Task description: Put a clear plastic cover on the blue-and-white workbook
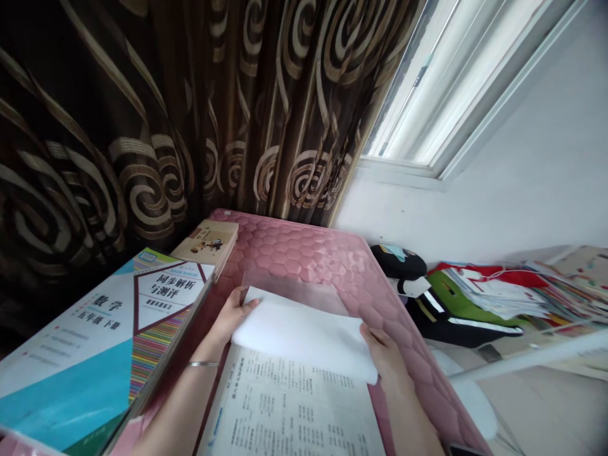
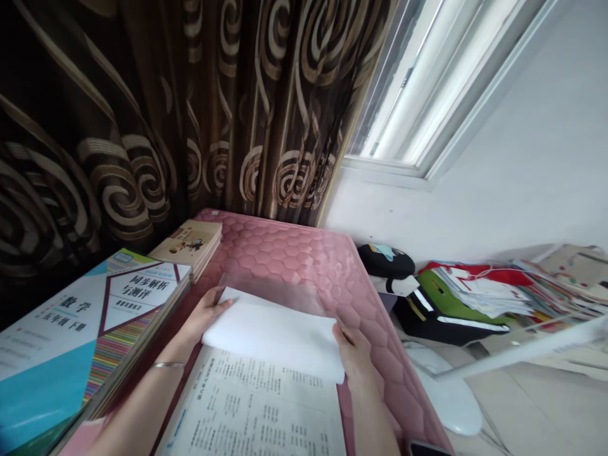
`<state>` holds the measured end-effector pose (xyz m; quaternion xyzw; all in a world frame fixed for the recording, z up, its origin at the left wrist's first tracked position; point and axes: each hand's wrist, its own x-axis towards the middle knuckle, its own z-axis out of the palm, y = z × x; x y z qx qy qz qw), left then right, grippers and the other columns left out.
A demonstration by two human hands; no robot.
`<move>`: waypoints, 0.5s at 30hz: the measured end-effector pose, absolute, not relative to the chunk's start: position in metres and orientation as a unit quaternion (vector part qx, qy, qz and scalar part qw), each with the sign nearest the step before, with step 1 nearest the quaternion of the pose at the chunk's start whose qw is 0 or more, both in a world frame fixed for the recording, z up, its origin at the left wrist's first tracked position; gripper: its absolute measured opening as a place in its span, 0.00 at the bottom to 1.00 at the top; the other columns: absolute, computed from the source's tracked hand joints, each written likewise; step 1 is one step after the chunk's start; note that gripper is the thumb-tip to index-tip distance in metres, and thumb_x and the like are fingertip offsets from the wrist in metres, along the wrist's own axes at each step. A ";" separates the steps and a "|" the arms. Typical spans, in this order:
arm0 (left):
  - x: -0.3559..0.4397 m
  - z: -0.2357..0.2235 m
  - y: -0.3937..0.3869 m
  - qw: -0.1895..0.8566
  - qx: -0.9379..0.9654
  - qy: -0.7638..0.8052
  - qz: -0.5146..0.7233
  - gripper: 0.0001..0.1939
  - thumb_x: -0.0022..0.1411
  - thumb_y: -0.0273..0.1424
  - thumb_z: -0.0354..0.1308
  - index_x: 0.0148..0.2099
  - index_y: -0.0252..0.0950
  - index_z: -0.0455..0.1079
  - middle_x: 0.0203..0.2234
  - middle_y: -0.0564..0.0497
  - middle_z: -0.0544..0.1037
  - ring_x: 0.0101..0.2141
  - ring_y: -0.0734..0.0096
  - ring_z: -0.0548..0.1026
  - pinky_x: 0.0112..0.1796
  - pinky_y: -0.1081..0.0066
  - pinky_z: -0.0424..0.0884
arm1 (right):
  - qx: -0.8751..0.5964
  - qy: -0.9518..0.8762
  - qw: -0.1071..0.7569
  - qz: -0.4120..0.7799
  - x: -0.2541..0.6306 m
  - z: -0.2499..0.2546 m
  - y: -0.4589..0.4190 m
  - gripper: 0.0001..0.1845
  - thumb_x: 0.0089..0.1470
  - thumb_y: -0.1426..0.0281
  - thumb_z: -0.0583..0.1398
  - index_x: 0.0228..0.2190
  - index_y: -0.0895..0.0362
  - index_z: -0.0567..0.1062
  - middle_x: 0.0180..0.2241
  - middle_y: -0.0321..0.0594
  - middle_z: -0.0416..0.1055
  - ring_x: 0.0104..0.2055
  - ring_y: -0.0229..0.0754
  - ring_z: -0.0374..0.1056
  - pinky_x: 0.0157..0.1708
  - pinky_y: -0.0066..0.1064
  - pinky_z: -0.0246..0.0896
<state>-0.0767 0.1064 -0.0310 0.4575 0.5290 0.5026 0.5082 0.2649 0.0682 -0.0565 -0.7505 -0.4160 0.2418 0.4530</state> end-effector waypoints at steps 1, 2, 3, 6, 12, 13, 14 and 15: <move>-0.077 -0.031 0.107 0.510 0.456 0.531 0.500 0.29 0.48 0.40 0.67 0.50 0.35 0.65 0.46 0.42 0.77 0.48 0.58 0.74 0.48 0.65 0.68 | -0.748 -0.403 0.457 0.263 0.265 -0.057 0.068 0.23 0.34 0.46 0.59 0.17 0.54 0.72 0.24 0.42 0.72 0.29 0.47 0.67 0.25 0.35 0.61; -0.078 -0.031 0.107 0.512 0.456 0.531 0.498 0.30 0.47 0.40 0.67 0.50 0.34 0.65 0.47 0.41 0.76 0.48 0.58 0.74 0.47 0.65 0.69 | -0.743 -0.392 0.460 0.287 0.265 -0.056 0.067 0.23 0.33 0.46 0.60 0.18 0.54 0.73 0.25 0.42 0.72 0.29 0.46 0.66 0.25 0.35 0.60; -0.079 -0.032 0.107 0.514 0.456 0.531 0.496 0.31 0.47 0.41 0.67 0.51 0.34 0.65 0.47 0.41 0.76 0.48 0.57 0.74 0.47 0.65 0.69 | -0.737 -0.383 0.463 0.309 0.265 -0.056 0.067 0.22 0.32 0.47 0.60 0.18 0.54 0.73 0.25 0.42 0.72 0.29 0.46 0.66 0.25 0.35 0.60; -0.080 -0.032 0.108 0.523 0.460 0.524 0.490 0.33 0.46 0.43 0.67 0.51 0.33 0.64 0.46 0.41 0.76 0.46 0.57 0.74 0.45 0.65 0.69 | -0.719 -0.364 0.471 0.359 0.265 -0.055 0.066 0.19 0.33 0.50 0.62 0.18 0.53 0.72 0.23 0.39 0.71 0.27 0.45 0.66 0.24 0.34 0.59; -0.083 -0.027 0.107 0.529 0.486 0.508 0.476 0.30 0.46 0.44 0.66 0.49 0.34 0.68 0.46 0.42 0.76 0.46 0.57 0.74 0.46 0.65 0.69 | -0.699 -0.345 0.481 0.401 0.266 -0.054 0.065 0.15 0.35 0.54 0.64 0.16 0.52 0.73 0.20 0.40 0.71 0.25 0.46 0.66 0.22 0.35 0.57; -0.083 -0.025 0.106 0.529 0.488 0.508 0.474 0.30 0.46 0.44 0.66 0.49 0.34 0.68 0.46 0.42 0.76 0.47 0.56 0.74 0.47 0.64 0.68 | -0.696 -0.345 0.487 0.398 0.266 -0.055 0.065 0.15 0.35 0.54 0.64 0.17 0.52 0.74 0.20 0.40 0.72 0.25 0.47 0.67 0.23 0.35 0.58; -0.083 -0.024 0.106 0.528 0.488 0.511 0.472 0.30 0.46 0.43 0.66 0.49 0.33 0.68 0.47 0.41 0.76 0.48 0.55 0.73 0.48 0.64 0.68 | -0.694 -0.349 0.492 0.393 0.266 -0.056 0.066 0.15 0.35 0.54 0.64 0.17 0.53 0.74 0.21 0.40 0.73 0.25 0.48 0.67 0.23 0.36 0.59; -0.083 -0.023 0.106 0.524 0.486 0.518 0.470 0.30 0.46 0.43 0.67 0.49 0.33 0.69 0.48 0.41 0.76 0.49 0.54 0.72 0.49 0.63 0.67 | -0.693 -0.356 0.493 0.386 0.267 -0.058 0.066 0.15 0.35 0.54 0.64 0.18 0.53 0.75 0.21 0.40 0.73 0.26 0.48 0.68 0.23 0.36 0.59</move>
